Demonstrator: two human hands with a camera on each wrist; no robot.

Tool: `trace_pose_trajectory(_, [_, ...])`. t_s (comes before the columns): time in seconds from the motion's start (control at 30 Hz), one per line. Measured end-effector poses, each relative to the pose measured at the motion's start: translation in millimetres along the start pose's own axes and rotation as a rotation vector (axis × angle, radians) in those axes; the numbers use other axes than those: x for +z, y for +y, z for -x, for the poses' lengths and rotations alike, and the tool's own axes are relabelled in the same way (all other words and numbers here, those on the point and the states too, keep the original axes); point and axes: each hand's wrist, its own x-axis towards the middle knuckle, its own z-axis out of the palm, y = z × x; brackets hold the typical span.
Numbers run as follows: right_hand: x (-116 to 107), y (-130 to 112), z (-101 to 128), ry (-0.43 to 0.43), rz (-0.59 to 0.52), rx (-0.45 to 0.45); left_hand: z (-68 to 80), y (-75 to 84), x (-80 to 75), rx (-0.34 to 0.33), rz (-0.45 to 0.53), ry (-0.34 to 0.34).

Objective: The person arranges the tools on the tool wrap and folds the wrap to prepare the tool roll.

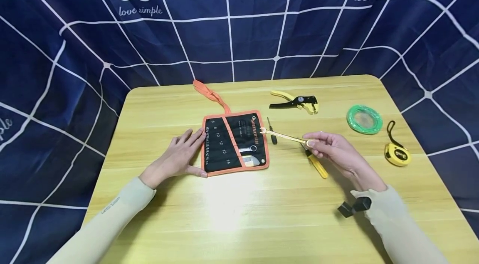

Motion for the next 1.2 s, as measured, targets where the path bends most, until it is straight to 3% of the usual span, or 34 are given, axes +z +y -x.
trace_pose_trajectory(0.2, [11, -1, -16, 0.037, 0.082, 0.029, -0.4, -0.1, 0.5, 0.001, -0.004, -0.009])
trace_pose_trajectory(0.47, [23, -2, -38, 0.003, 0.172, 0.066, -0.4, 0.8, 0.5, 0.004, 0.0, -0.007])
trace_pose_trajectory(0.77, [37, 1, -57, -0.024, 0.203, 0.065, 0.3, 1.4, 0.9, 0.008, -0.004, -0.003])
trace_pose_trajectory(1.03, [47, -5, -65, 0.015, 0.315, 0.015, -2.4, 2.0, -0.6, 0.007, -0.02, 0.001])
trace_pose_trajectory(1.2, [48, -4, -71, -0.023, 0.342, 0.026, 0.6, 2.5, 0.4, 0.011, -0.024, 0.005])
